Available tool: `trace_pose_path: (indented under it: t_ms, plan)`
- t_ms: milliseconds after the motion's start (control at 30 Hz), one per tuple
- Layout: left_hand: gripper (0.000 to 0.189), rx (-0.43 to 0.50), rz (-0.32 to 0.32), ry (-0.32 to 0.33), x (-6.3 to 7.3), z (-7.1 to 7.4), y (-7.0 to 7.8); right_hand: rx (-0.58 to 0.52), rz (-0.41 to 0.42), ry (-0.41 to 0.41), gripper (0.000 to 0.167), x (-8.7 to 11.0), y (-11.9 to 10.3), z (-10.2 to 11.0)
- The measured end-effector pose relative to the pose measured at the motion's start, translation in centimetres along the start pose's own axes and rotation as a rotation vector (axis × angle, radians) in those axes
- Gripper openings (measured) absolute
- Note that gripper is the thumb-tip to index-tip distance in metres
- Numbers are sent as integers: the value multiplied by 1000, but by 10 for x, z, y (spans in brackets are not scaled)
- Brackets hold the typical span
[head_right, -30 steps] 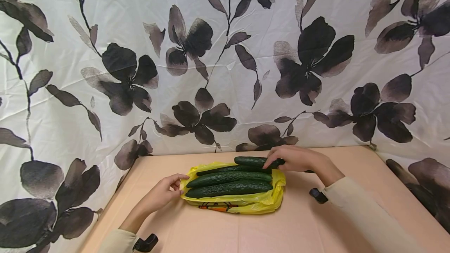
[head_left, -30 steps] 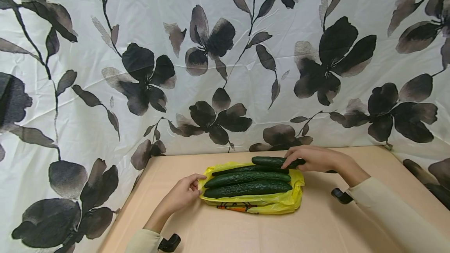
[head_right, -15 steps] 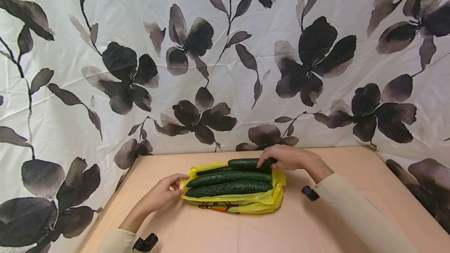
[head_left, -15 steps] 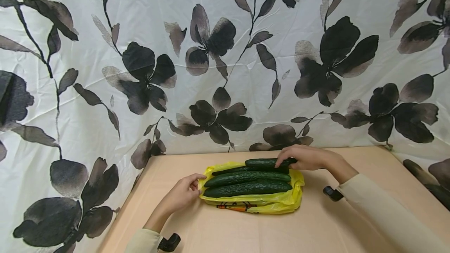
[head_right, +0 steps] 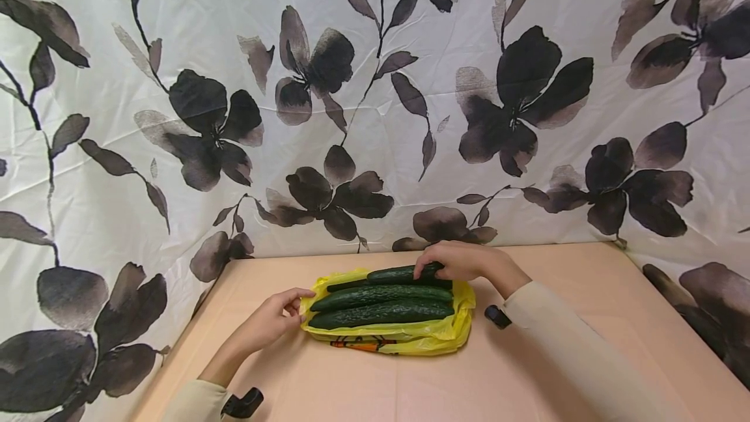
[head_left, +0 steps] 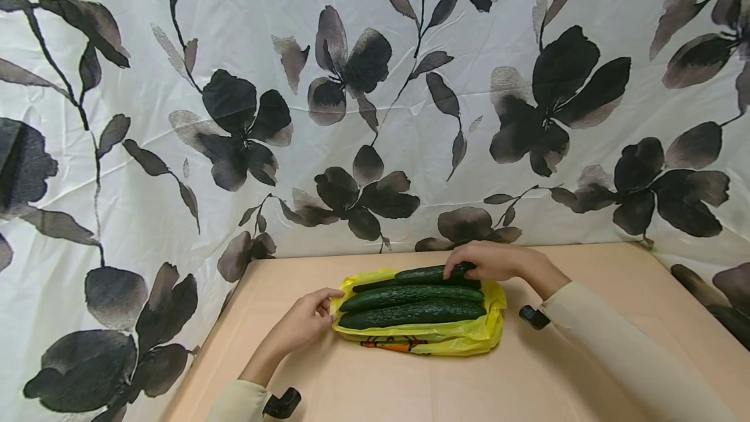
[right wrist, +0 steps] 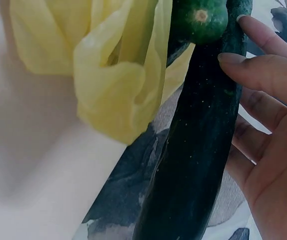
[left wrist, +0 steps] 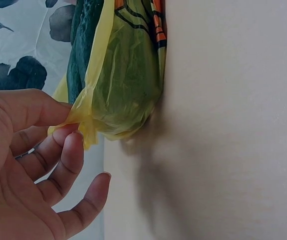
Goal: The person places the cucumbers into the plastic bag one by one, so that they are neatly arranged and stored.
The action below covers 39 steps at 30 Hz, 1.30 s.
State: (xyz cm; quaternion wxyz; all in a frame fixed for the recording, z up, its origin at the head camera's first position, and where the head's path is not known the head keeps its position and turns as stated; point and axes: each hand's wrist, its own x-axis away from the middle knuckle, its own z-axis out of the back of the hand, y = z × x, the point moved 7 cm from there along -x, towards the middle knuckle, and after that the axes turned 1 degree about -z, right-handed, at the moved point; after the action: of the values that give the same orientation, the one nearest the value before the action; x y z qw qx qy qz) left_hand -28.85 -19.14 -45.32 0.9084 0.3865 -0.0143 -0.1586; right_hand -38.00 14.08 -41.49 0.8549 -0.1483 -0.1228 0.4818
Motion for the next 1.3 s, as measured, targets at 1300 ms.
trace_pose_path:
  t_ms: [1300]
  plan:
    - [43,17,3,11,-2,-1,0,-38,34,-70,36,-66,-21,-20]
